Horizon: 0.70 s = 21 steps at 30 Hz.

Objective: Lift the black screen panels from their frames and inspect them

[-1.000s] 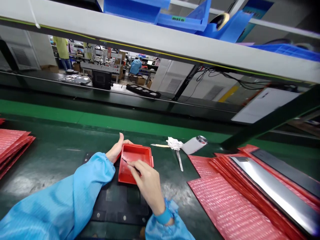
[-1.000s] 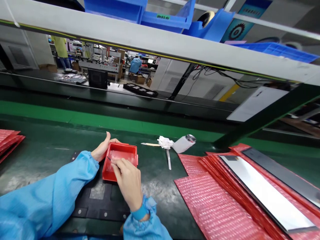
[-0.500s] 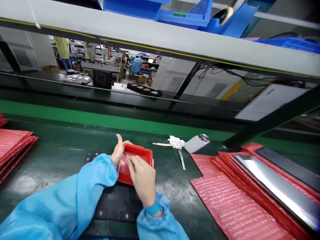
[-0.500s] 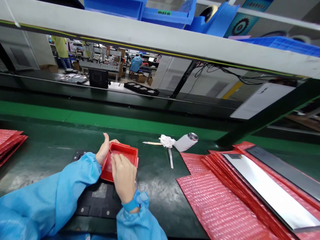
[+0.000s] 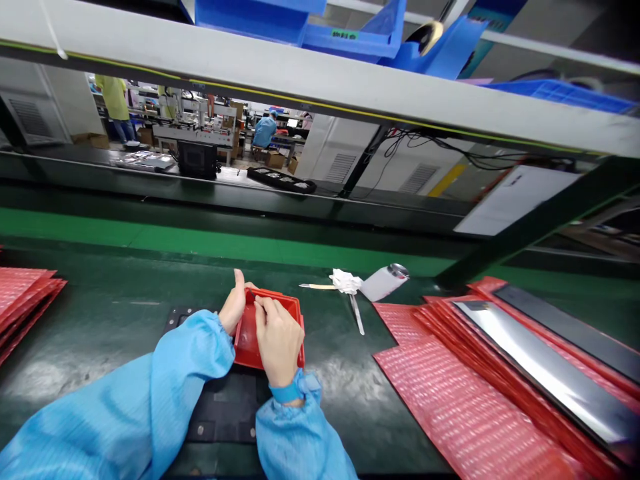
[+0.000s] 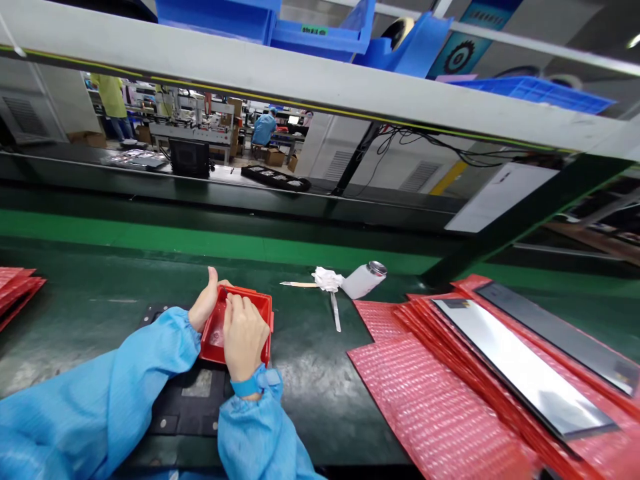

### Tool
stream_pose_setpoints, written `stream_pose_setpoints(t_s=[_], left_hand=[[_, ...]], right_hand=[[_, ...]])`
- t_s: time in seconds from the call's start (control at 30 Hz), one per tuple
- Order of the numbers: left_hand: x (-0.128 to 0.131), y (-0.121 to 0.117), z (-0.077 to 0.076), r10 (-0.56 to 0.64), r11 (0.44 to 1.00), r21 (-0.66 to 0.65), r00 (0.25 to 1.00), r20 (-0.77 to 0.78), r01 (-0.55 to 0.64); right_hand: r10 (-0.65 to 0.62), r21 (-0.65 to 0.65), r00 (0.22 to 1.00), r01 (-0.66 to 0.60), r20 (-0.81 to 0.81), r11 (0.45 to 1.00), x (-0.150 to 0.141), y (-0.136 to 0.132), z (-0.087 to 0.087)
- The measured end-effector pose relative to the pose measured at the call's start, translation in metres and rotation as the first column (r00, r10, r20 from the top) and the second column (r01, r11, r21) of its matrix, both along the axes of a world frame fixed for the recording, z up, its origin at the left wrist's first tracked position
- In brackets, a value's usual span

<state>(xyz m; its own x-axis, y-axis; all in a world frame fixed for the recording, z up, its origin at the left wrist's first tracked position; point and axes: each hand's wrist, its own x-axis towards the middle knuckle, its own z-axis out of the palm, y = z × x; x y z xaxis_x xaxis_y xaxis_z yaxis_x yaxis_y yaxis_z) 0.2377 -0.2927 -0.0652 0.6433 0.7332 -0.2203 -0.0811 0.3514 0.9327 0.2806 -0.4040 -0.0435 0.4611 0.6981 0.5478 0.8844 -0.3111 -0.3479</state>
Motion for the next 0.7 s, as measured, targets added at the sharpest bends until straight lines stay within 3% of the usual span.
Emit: stream_pose_setpoints(t_s=[0.27,0.47,0.6,0.7], left_hand=[[0.000,0.005,-0.005,-0.025,1.000,0.006,0.999,-0.035,0.025],[-0.003,0.003,0.005,-0.167,0.982,0.087,0.986,0.001,0.166],[-0.005,-0.001,0.010,-0.278,0.949,0.150,0.960,-0.017,0.278],[-0.007,-0.003,0.015,-0.293,0.929,0.216,0.953,-0.071,0.302]], right_hand=[[-0.150,-0.012,0.988,0.150,-0.027,0.989,0.026,-0.040,0.002],[-0.126,0.016,0.982,0.129,-0.144,0.991,0.061,-0.074,0.016],[-0.056,0.003,0.992,0.057,-0.114,0.998,0.066,-0.084,0.020],[-0.013,0.022,0.999,0.014,-0.050,1.000,0.063,-0.090,0.021]])
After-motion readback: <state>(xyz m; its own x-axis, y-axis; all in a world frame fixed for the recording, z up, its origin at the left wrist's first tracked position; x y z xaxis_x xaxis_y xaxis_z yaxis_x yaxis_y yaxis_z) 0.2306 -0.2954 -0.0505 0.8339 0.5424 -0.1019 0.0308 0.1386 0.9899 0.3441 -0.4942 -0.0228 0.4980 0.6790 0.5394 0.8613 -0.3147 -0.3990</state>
